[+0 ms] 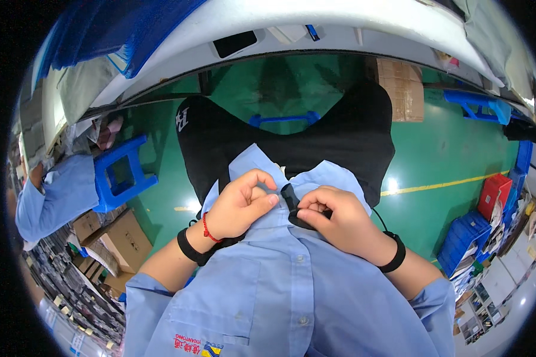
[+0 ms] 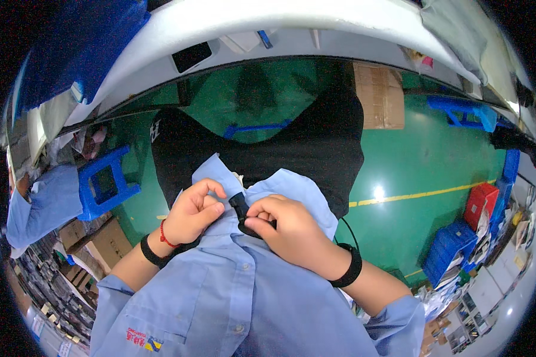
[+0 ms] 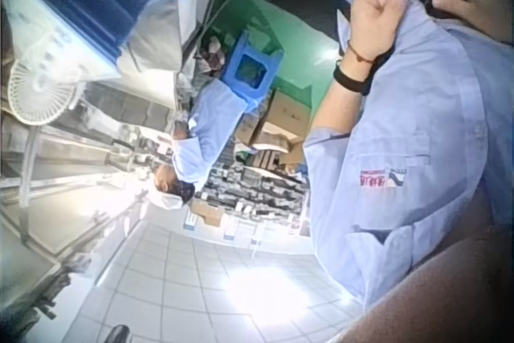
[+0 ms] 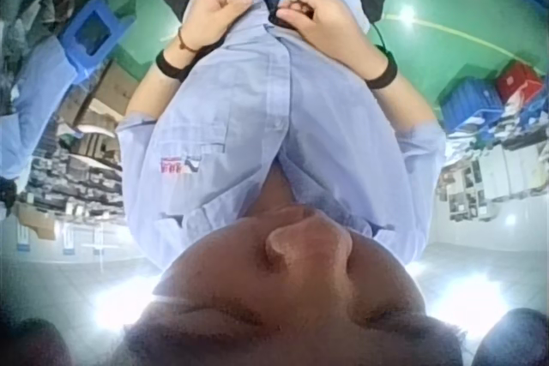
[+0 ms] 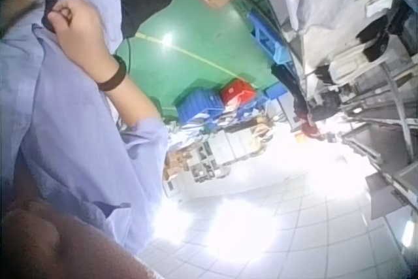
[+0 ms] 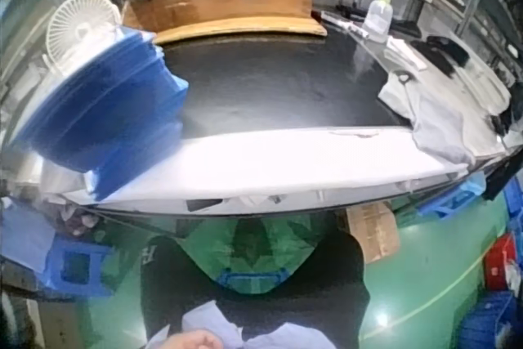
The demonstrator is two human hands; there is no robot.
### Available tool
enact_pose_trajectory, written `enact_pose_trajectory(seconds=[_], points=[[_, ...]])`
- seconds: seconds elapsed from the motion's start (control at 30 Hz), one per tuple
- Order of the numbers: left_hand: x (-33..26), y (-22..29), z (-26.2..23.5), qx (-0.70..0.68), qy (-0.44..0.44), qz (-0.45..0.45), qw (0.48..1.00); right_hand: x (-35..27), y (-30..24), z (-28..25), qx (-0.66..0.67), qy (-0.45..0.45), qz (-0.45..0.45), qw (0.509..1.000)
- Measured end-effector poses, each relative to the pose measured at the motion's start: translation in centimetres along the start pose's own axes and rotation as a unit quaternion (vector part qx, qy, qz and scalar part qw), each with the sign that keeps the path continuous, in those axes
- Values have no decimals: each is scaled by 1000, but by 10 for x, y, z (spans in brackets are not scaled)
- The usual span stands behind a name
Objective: The recorder sits at a workstation and repeatedly adjusts or assembles a black plastic buckle on a strap across their lap.
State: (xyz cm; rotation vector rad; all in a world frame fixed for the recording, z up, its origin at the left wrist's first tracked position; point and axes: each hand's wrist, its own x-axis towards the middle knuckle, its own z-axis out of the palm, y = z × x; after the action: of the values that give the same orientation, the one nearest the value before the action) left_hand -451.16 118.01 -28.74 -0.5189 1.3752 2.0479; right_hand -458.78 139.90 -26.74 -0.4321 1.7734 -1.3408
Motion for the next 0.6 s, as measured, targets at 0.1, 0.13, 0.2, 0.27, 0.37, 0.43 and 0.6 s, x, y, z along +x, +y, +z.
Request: enact_pose_trajectory(seconds=[0.1, 0.13, 0.2, 0.27, 0.37, 0.43, 0.6], points=[[-1, -3, 1, 21, 2, 24, 999, 3, -10, -7, 25, -31, 116, 992], [0, 0, 3, 35, 2, 24, 999, 3, -10, -6, 41, -15, 112, 993], [2, 1, 4, 59, -5, 21, 998, 2, -7, -3, 72, 16, 104, 992], [5, 0, 3, 80, -15, 18, 997, 3, -11, -3, 53, 8, 93, 994], [12, -9, 6, 45, -20, -27, 998, 4, -11, -1, -17, 23, 25, 999], [14, -8, 6, 88, -33, -46, 995, 5, -12, 2, -55, 29, -15, 998], [14, 1, 10, 78, -38, -57, 995, 5, -13, 6, -85, 28, -62, 994]])
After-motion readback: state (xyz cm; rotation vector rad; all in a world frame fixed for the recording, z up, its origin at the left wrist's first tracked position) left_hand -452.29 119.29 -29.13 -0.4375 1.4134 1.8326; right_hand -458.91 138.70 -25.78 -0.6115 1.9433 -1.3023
